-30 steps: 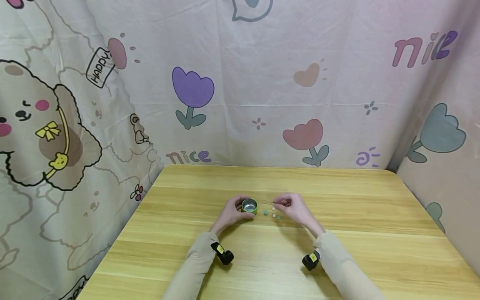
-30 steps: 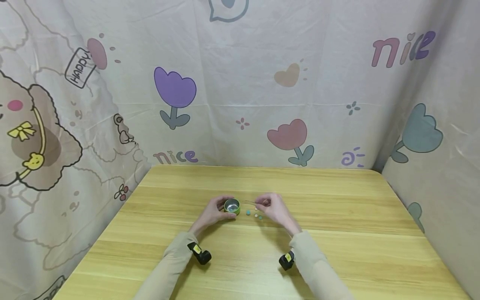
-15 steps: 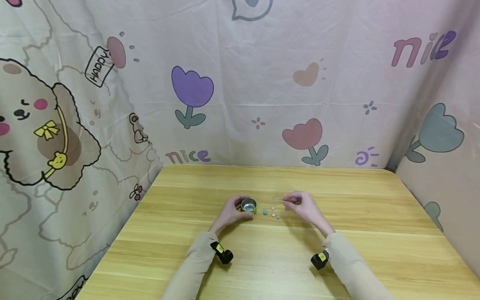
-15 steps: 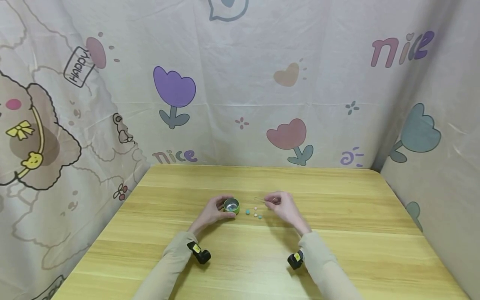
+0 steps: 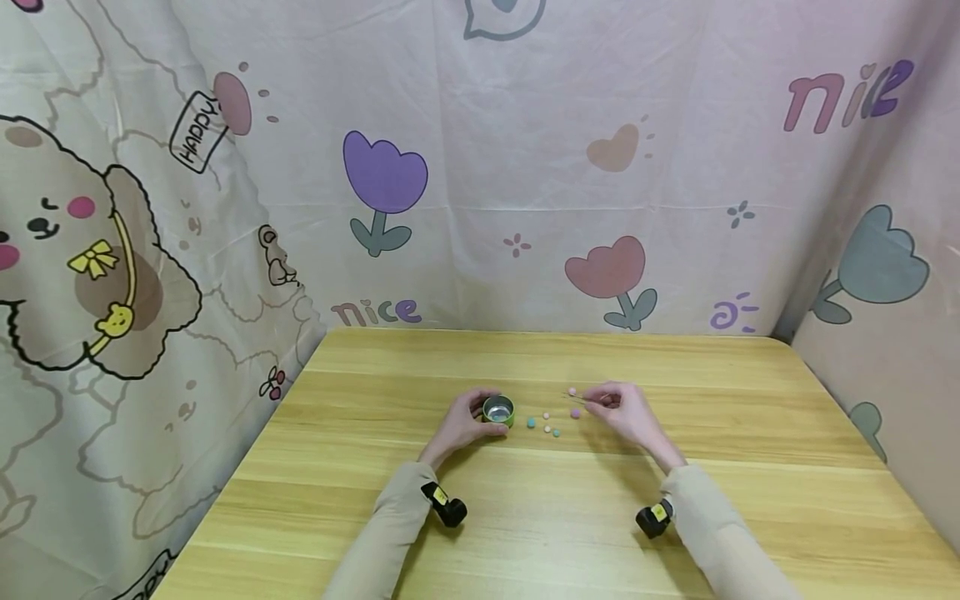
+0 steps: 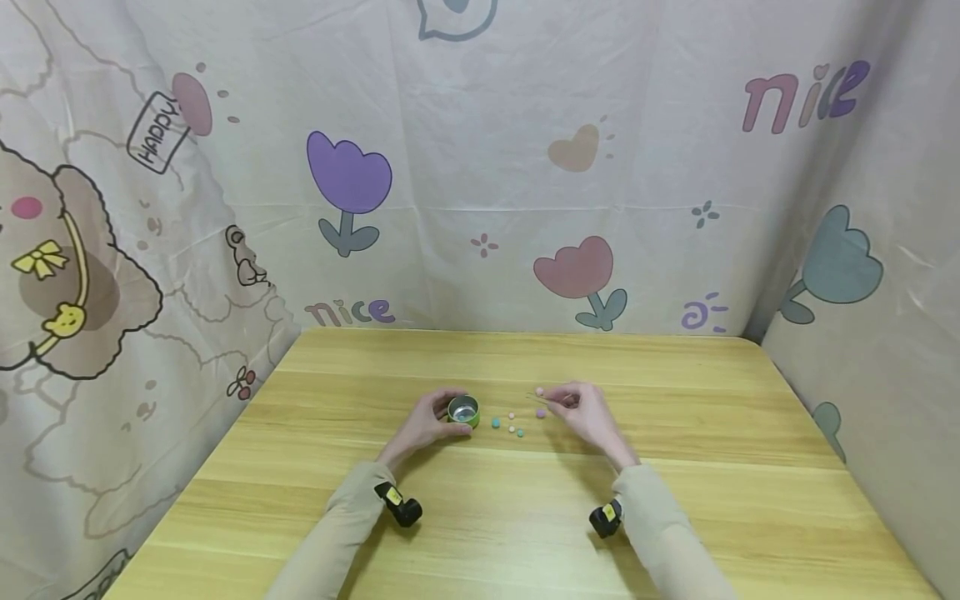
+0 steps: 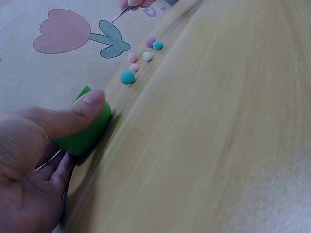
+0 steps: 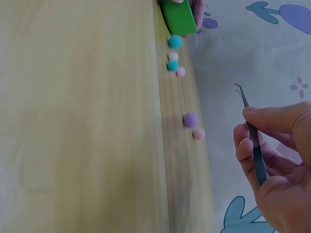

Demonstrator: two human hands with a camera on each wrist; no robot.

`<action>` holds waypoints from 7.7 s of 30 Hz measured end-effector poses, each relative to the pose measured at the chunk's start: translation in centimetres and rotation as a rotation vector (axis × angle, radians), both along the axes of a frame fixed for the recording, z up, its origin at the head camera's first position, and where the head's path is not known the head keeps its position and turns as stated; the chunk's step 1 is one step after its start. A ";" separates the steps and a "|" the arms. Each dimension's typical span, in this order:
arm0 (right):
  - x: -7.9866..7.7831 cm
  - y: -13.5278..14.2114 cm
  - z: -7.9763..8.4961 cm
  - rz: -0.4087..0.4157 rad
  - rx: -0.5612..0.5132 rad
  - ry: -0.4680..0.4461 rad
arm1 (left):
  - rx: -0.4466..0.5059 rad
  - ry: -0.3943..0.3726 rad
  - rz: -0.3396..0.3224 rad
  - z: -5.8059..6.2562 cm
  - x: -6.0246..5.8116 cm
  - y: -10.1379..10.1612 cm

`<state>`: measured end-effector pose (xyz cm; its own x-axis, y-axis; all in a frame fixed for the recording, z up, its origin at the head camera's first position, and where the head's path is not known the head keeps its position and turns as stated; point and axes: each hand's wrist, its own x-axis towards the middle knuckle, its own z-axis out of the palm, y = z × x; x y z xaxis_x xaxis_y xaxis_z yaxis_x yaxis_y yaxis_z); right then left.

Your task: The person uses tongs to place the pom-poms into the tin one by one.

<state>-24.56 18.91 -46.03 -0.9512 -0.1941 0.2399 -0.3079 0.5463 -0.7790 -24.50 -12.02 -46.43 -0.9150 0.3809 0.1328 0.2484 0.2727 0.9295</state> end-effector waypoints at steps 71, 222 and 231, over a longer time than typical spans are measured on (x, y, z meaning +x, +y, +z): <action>-0.2 1.2 -1.3 -0.001 0.145 -0.092 | -0.006 -0.015 0.001 -0.9 -0.6 0.0; -1.0 -5.3 -0.5 0.070 -0.022 -0.066 | -0.005 -0.010 0.048 -3.8 -2.3 0.2; -1.1 -2.4 -1.1 -0.009 -0.003 -0.032 | -0.022 -0.004 0.051 -3.8 -2.4 0.0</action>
<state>-25.70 16.54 -47.09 -0.9602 -0.1846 0.2094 -0.2774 0.5470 -0.7898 -26.89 -11.99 -50.28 -0.9340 0.3363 0.1208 0.2296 0.3057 0.9240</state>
